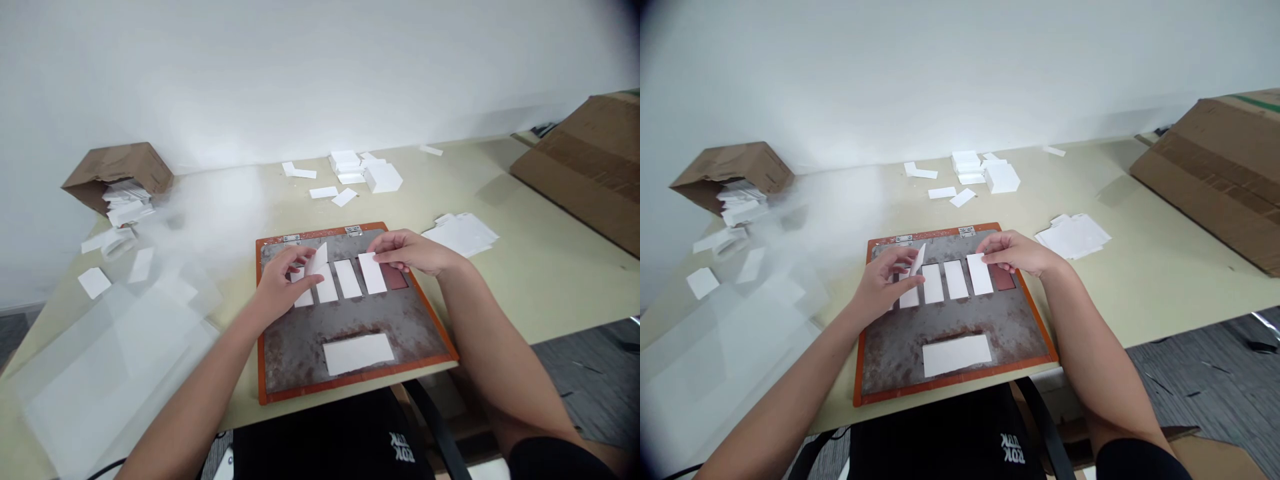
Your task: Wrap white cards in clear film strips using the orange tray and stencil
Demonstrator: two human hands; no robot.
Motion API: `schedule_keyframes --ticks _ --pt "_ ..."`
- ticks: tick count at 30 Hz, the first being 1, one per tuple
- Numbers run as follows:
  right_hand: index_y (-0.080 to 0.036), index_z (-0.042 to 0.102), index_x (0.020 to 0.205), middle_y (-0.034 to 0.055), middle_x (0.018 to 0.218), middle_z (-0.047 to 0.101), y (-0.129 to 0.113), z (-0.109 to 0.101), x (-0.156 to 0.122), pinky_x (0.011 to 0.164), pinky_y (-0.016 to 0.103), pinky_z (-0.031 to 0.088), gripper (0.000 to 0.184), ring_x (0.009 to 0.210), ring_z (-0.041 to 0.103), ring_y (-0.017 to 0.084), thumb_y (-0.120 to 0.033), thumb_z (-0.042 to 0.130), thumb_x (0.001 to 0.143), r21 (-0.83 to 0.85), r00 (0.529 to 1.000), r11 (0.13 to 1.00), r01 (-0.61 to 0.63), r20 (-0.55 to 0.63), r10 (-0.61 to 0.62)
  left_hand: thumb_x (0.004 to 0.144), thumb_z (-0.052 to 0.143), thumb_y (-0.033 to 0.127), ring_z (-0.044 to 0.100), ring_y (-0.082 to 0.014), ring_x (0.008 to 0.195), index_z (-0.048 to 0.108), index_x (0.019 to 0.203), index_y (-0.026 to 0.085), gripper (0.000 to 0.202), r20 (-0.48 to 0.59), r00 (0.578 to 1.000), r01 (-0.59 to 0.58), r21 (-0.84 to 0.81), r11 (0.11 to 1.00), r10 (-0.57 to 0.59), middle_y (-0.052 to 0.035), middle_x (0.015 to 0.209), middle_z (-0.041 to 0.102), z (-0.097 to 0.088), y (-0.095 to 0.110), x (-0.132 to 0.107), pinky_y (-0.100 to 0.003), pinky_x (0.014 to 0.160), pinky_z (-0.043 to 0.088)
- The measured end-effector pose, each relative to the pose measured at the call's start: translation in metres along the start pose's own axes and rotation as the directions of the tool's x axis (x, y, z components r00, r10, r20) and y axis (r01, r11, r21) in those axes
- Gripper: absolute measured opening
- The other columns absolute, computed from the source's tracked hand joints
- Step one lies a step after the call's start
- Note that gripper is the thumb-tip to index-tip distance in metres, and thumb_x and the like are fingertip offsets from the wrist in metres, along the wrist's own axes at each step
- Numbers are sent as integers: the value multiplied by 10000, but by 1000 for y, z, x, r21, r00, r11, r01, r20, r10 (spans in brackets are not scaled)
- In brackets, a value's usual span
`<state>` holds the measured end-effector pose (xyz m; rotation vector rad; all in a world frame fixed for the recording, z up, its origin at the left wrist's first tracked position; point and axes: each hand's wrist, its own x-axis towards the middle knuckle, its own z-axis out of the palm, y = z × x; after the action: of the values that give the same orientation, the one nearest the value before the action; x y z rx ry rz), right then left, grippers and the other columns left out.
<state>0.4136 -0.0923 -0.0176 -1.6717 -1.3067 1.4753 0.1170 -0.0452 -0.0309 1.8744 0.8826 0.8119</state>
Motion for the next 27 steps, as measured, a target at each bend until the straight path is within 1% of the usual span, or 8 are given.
schedule_keyframes --ticks 9,13,17,19,23,27 --pt "-187 694 891 -32 648 559 -1 0 -1 457 225 347 353 520 449 67 -426 819 663 -4 1000 1000 -15 2 15 760 740 317 604 -166 926 658 1014 258 273 7 1000 23 -23 999 -23 -34 1065 645 -1 1 0 -316 805 505" --pt "-189 714 896 -4 710 598 0 0 0 483 239 386 362 552 487 83 -437 821 655 -23 1000 999 -26 -11 25 762 745 326 601 -167 933 656 1021 261 282 11 1000 24 -24 999 -23 -33 1072 641 -1 0 0 -317 813 500" --pt "-198 733 884 12 748 621 2 1 1 496 257 374 356 594 488 104 -460 802 654 -110 998 994 9 -68 -17 762 743 320 606 -172 937 656 1025 255 284 17 999 28 -28 999 -27 -40 1084 643 -1 0 1 -325 817 503" --pt "-210 742 878 11 759 629 3 2 2 544 272 393 340 646 514 125 -469 785 663 -174 995 984 43 -85 -58 764 739 319 606 -170 937 657 1029 254 285 15 999 29 -32 999 -28 -42 1085 644 -1 0 1 -324 815 503" --pt "-224 744 870 8 782 638 5 2 3 683 315 438 309 737 562 159 -471 755 685 -244 991 966 89 -74 -110 765 741 324 605 -166 933 655 1033 254 290 17 999 29 -40 999 -28 -40 1089 646 -1 0 1 -320 812 503" --pt "-227 735 873 -3 759 616 4 3 2 682 315 425 297 724 552 157 -458 747 688 -259 991 962 84 -79 -108 767 741 327 608 -170 939 654 1032 251 289 20 999 32 -39 999 -31 -42 1085 648 -1 0 1 -322 813 507"
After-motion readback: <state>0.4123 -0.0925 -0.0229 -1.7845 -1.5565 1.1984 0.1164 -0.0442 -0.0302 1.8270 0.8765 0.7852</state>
